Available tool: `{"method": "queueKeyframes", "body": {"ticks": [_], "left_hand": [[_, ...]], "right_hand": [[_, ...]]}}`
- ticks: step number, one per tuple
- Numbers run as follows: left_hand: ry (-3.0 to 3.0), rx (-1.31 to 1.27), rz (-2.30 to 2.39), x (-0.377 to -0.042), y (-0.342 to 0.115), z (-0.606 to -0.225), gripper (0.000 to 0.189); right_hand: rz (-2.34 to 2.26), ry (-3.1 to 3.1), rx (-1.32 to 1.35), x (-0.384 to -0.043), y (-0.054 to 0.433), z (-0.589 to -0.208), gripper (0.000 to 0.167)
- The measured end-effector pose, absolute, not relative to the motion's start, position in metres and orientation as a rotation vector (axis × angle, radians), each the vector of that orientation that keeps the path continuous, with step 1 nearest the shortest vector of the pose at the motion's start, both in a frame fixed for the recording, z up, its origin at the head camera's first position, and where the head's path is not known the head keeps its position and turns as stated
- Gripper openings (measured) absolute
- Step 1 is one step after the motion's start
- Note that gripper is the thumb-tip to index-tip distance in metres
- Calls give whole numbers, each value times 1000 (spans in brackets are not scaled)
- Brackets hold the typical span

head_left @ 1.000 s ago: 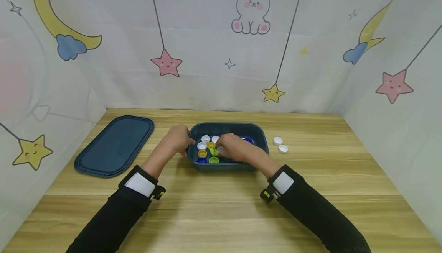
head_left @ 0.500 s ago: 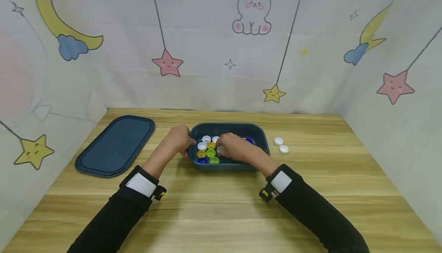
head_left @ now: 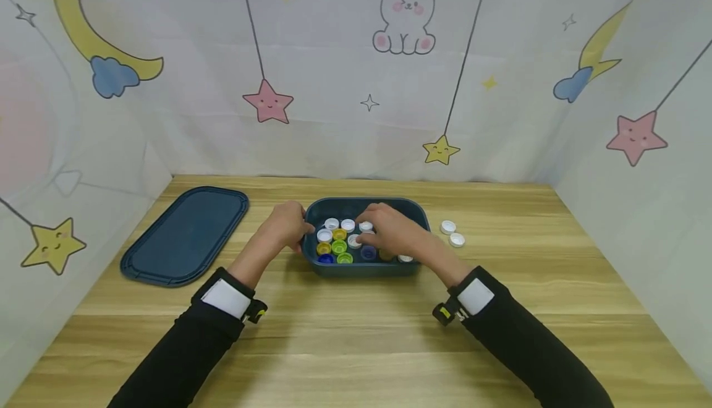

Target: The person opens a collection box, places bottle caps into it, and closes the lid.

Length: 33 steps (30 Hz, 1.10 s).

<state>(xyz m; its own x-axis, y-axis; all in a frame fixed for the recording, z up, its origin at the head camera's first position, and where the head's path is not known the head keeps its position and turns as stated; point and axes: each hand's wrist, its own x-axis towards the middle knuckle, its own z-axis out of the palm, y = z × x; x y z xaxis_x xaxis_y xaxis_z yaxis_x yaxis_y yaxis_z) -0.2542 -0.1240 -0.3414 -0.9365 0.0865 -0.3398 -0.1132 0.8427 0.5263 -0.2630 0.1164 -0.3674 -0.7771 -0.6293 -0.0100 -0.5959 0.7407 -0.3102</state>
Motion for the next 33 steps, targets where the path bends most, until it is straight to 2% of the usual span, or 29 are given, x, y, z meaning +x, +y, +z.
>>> {"method": "queueKeyframes", "body": {"ticks": [9,13,24,33], "left_hand": [[2657,-32,811,-256,-127,-343,35],[2661,-18,815,-256,-128,-343,35],[2652,-28,813,-256,-128,-343,37],[2654,-24,807,-255,-125,-342,28]], "right_hand": [[-498,2935,-730,-258,183,-335,76],[-477,2949,-631,-260,211,-333,82],[-454,3009,-481,-271,251,-358,80],[-426,3091,-679,-283,258,-394,44]]}}
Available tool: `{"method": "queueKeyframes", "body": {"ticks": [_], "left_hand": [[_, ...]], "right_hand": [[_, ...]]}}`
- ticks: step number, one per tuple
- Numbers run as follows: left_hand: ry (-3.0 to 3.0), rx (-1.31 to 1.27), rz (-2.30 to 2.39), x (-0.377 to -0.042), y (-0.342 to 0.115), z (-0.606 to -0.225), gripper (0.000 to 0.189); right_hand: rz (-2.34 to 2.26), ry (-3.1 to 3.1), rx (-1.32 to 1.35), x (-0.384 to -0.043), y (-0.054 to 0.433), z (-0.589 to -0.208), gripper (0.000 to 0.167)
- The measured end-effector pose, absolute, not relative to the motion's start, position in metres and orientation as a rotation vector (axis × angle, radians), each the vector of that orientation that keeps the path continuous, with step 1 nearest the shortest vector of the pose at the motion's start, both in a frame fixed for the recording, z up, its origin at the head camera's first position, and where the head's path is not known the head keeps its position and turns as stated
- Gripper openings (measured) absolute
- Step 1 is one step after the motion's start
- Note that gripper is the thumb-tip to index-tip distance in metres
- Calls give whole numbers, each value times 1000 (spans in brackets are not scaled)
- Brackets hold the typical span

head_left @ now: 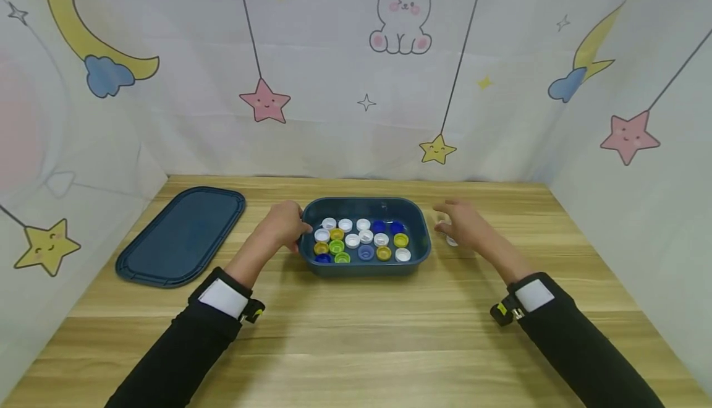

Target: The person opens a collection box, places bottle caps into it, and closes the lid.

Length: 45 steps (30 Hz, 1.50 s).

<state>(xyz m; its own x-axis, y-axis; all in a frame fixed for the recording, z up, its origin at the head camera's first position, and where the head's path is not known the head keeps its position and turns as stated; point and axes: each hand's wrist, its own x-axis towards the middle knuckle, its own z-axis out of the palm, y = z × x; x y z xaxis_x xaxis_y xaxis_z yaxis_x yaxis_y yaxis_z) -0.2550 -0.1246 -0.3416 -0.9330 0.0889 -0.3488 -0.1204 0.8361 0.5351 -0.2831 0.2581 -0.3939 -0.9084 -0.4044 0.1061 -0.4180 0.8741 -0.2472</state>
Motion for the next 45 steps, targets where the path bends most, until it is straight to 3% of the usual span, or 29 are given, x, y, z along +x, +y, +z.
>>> {"method": "queueKeyframes", "body": {"ticks": [5,12,24,33,45], "left_hand": [[2654,-28,805,-255,-124,-342,30],[2652,-33,811,-255,-124,-341,32],[2652,-15,819,-255,-125,-343,32],[2660,-12,810,-256,-126,-344,29],[2659,-19,807,-256,-125,-343,28]], "right_hand": [[445,-2984,654,-287,256,-404,27],[431,-3024,623,-287,249,-403,17],[540,-2933,613,-284,239,-368,18],[471,-2835,750,-253,185,-321,17],[573,-2921,1131,-238,121,-336,22]]}}
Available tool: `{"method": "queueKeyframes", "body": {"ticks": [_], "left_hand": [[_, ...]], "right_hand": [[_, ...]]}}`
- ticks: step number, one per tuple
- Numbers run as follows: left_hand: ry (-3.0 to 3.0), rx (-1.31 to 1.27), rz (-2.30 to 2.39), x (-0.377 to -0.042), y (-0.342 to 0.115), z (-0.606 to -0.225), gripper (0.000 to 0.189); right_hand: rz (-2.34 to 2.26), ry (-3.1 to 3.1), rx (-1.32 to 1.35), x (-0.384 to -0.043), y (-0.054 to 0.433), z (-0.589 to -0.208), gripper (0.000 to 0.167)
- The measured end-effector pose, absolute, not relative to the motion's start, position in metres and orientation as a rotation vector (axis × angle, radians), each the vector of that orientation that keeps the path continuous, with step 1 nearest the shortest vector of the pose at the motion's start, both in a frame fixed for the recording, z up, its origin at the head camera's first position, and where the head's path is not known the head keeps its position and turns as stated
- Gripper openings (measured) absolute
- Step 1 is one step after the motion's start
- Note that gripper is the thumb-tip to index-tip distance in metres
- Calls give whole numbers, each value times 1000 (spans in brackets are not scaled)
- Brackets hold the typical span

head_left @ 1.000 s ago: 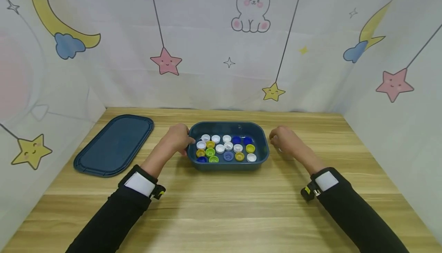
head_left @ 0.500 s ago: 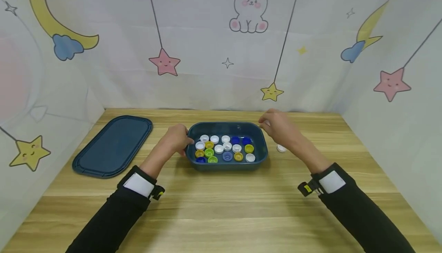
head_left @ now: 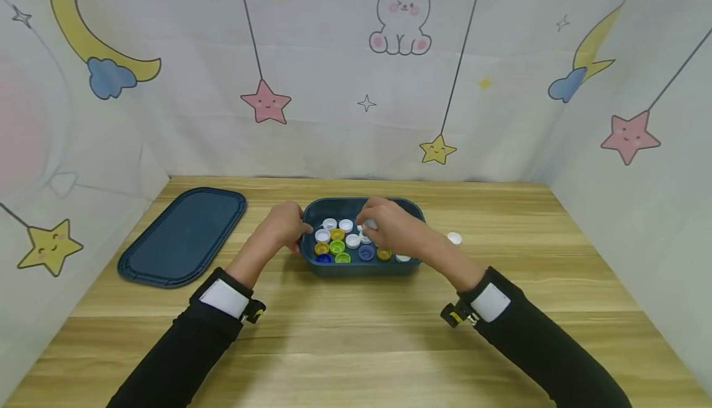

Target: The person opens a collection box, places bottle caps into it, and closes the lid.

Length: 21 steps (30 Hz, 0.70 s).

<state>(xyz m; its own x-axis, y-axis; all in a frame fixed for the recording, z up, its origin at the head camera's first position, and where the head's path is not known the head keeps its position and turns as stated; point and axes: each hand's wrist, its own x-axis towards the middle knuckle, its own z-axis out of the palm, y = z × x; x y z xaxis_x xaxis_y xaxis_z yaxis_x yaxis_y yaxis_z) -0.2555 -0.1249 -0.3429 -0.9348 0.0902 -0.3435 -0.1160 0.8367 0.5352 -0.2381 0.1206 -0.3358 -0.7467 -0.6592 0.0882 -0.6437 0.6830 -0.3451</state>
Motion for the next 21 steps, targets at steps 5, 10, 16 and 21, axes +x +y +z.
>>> {"method": "queueKeyframes", "body": {"ticks": [5,10,16,21], "left_hand": [[2655,-21,813,-256,-125,-343,26],[2652,-20,824,-256,-125,-343,26],[2654,-29,818,-255,-125,-342,24],[2655,-34,812,-255,-125,-343,27]], "right_hand": [[-480,2710,-1118,-241,107,-347,28],[-431,2645,-1118,-245,99,-356,30],[-377,2622,-1107,-248,94,-364,29],[-360,2628,-1110,-250,90,-367,27]]}}
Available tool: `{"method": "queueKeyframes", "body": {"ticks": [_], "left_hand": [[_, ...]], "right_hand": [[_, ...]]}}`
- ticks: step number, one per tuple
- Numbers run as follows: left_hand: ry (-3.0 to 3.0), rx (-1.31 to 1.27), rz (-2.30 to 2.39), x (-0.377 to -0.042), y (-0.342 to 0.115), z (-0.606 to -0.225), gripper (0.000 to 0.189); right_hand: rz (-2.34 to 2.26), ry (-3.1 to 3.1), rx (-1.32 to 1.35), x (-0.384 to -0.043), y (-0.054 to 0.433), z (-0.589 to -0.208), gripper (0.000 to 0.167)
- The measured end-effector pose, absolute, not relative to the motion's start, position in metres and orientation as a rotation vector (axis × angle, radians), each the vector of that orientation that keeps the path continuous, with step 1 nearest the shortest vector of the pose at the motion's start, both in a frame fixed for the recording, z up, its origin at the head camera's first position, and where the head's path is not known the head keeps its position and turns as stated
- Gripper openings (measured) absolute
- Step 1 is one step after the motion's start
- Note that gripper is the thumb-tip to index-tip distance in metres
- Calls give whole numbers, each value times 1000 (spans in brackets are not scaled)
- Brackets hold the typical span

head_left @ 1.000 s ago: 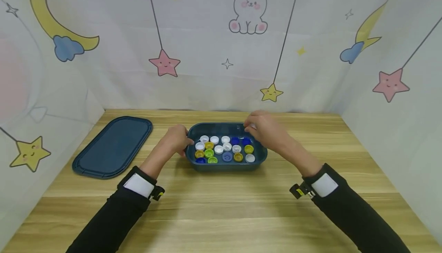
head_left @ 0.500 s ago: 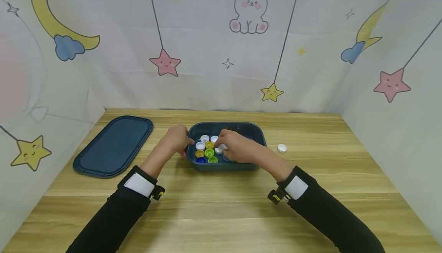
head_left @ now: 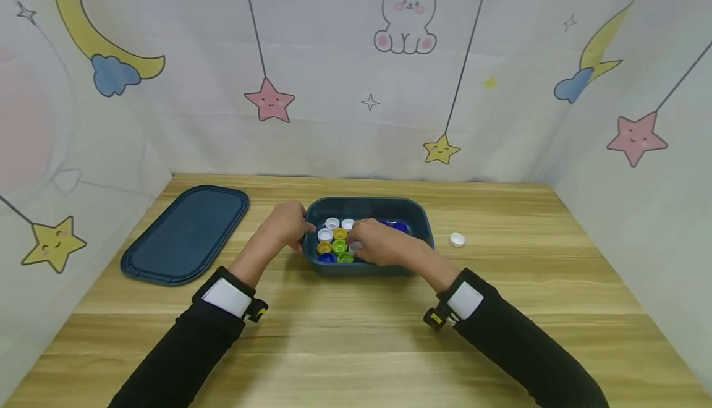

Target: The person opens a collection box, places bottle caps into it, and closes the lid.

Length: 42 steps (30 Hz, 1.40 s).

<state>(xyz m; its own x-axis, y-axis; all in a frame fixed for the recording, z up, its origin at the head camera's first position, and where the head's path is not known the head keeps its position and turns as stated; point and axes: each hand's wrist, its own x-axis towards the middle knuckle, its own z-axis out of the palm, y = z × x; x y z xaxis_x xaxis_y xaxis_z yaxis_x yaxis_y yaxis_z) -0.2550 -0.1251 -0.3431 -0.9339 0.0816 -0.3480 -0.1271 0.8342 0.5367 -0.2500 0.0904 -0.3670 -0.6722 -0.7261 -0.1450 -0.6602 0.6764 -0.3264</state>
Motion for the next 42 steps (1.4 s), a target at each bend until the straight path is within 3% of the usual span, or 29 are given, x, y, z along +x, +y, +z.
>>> {"method": "queueKeyframes", "body": {"ticks": [35,42], "left_hand": [[2659,-34,804,-257,-124,-345,30],[2655,-36,815,-257,-125,-345,28]], "right_hand": [[-439,2744,-1106,-262,91,-382,29],[-464,2833,-1003,-254,116,-360,44]]}}
